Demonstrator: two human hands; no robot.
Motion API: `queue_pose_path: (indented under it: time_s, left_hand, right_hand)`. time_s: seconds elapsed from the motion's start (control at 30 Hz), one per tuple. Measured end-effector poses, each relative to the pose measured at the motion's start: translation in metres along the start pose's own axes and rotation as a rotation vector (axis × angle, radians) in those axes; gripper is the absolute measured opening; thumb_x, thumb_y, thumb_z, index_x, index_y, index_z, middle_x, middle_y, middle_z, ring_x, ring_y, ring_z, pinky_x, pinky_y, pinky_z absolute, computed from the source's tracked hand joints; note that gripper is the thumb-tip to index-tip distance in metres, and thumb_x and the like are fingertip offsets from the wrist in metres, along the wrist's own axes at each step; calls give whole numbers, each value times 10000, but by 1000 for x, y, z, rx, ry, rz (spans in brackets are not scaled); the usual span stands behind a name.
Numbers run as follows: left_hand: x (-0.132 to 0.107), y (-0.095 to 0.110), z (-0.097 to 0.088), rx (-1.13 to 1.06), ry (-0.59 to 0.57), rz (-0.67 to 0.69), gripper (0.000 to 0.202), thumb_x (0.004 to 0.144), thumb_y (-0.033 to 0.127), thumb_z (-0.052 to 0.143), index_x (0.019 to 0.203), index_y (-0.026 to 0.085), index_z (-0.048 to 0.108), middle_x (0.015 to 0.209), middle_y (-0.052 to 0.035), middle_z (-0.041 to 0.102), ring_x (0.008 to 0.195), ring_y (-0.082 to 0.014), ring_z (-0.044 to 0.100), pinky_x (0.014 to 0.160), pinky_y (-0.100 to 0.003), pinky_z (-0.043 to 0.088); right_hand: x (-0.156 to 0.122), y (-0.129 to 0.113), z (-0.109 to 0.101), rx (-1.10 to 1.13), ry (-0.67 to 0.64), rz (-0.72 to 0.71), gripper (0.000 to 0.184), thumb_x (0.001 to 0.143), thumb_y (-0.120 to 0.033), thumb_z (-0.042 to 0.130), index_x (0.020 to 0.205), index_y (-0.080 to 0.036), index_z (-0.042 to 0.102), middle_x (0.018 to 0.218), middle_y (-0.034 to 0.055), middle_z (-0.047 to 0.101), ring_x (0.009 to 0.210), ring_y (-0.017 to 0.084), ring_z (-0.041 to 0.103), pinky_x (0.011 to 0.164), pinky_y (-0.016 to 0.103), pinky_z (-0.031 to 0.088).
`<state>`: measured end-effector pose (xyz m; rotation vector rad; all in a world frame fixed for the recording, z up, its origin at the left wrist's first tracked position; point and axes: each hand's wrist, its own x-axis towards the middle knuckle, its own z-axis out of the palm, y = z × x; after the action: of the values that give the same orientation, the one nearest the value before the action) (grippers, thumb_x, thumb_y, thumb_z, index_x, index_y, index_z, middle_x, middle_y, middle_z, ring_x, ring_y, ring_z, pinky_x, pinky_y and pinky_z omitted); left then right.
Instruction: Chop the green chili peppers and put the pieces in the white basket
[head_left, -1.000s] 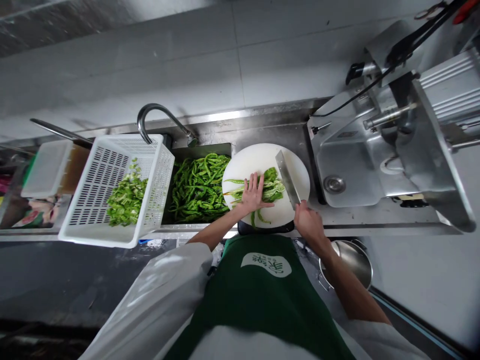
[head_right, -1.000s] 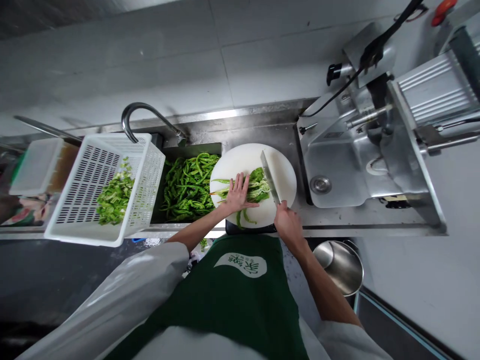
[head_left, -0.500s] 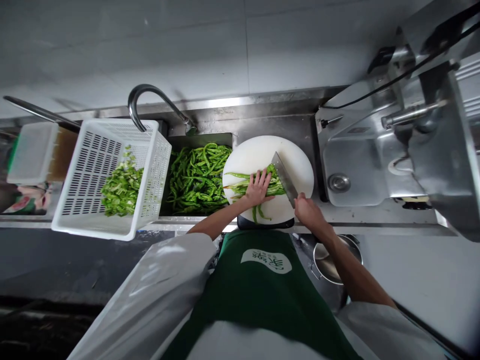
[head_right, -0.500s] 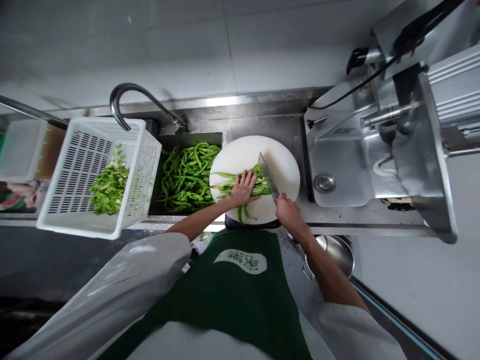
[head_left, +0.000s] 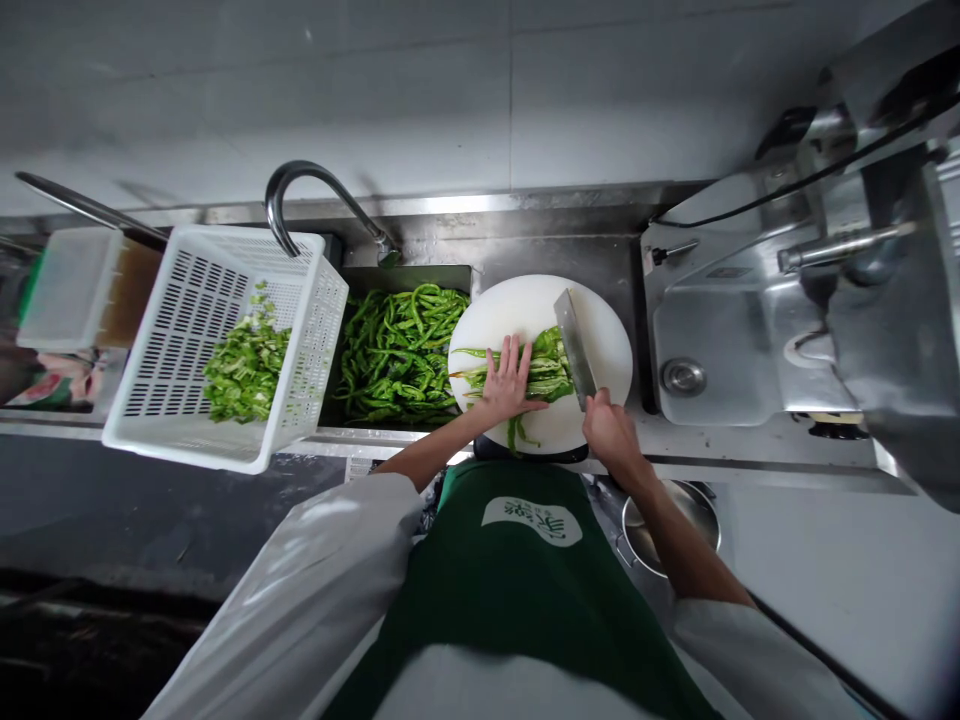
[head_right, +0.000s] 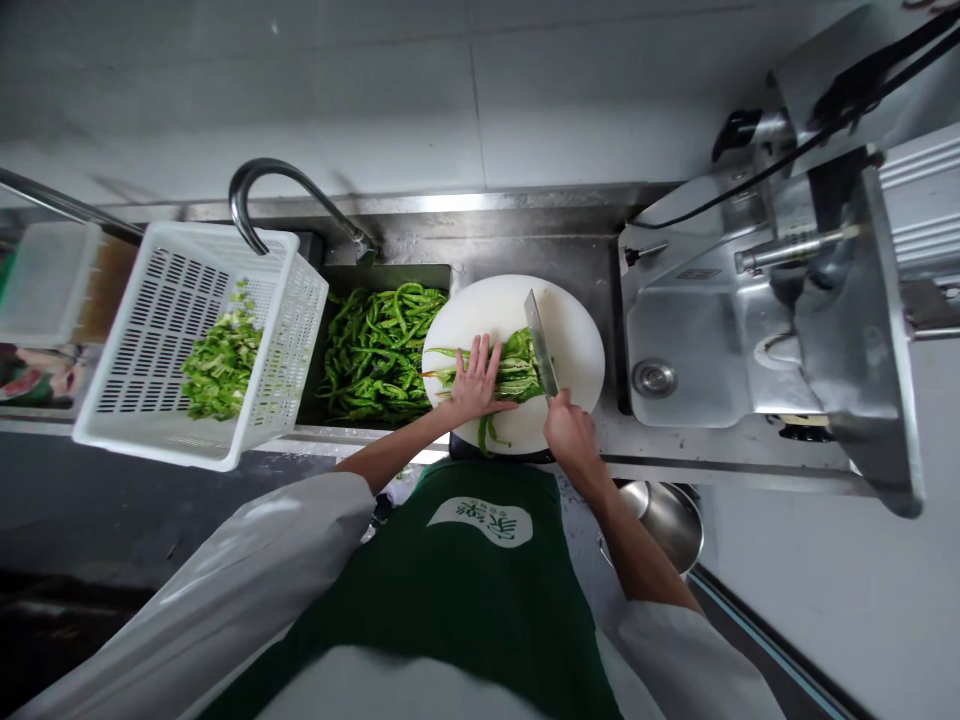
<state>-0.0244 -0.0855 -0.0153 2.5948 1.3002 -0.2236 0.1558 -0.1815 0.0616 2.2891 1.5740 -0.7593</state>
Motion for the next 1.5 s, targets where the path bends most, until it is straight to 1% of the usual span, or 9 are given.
queue_pose_path:
  time_s: [0.13,0.23,0.4,0.57,0.73,0.9,1.07,1.23,1.5]
  left_hand:
    - [-6,-5,4,2,-72,12,1315,806,826,617,1680,8,73,1742,-269,24,1616,-466,-69,1278,-685,43]
    - [-6,-6,13,-9,-93,16,1229,857,779,594,1689,38,74,1750,-242,39,1614,-481,-30,1278,-686,61]
    - [-3,-7,25,-30,-60,26,1020,974,681,467,1699,83,70,1756,-215,35,1620,-461,46,1275,-685,84]
    - [1,-6,26,-45,-78,31,917,1008,591,447,1700,94,107,1756,-209,80,1622,-432,105,1283,-659,103]
    - [-1,-7,13,-12,-46,17,1047,955,668,528,1692,58,102,1739,-264,110,1623,-439,86,1289,-645,80]
    - [-11,-21,-2,-6,-32,-31,1226,883,824,498,1674,-12,75,1728,-305,69,1625,-446,-15,1288,-654,6]
    - [-17,-20,5,-16,-115,-64,1259,847,822,568,1678,4,93,1737,-279,80,1615,-477,24,1282,-671,57]
    - [-15,-14,20,28,-114,-40,1159,903,749,562,1689,46,79,1742,-263,90,1611,-485,43,1266,-675,149]
    - [-8,-15,28,19,3,-30,939,985,556,558,1655,-11,226,1676,-293,304,1571,-439,279,1287,-565,217]
  right_hand:
    - [-26,-11,6,0,-35,-6,357,1103,-277,236,1232,-99,518,984,212,748,976,306,754,820,342,503]
    - [-29,-17,8,23,-85,-13,339,1093,-243,248,1221,-98,526,1023,228,741,1026,316,746,855,358,505]
    - [-13,-22,7,33,-115,-2,317,1067,-214,308,1252,-85,530,1083,239,727,1071,317,732,877,354,511]
    - [17,-31,24,18,-81,-14,359,1066,-189,304,1320,-51,517,1122,243,732,1100,295,723,913,341,507]
    - [25,-23,24,23,-41,-34,349,1098,-252,300,1279,-79,543,1121,231,735,1075,289,731,893,335,497]
    - [-5,-21,9,-10,12,-38,359,1108,-274,269,1278,-90,526,1045,217,742,1001,300,743,843,341,492]
    - [-24,-35,10,11,-76,-55,305,1105,-262,301,1239,-112,531,1064,207,741,1041,282,737,857,321,487]
    - [-8,-44,22,10,-92,-64,266,1086,-214,346,1249,-98,520,1109,222,728,1072,288,730,877,328,492]
    - [19,-51,38,23,-53,-46,295,1098,-217,303,1263,-77,504,1129,228,741,1088,281,728,865,315,488]
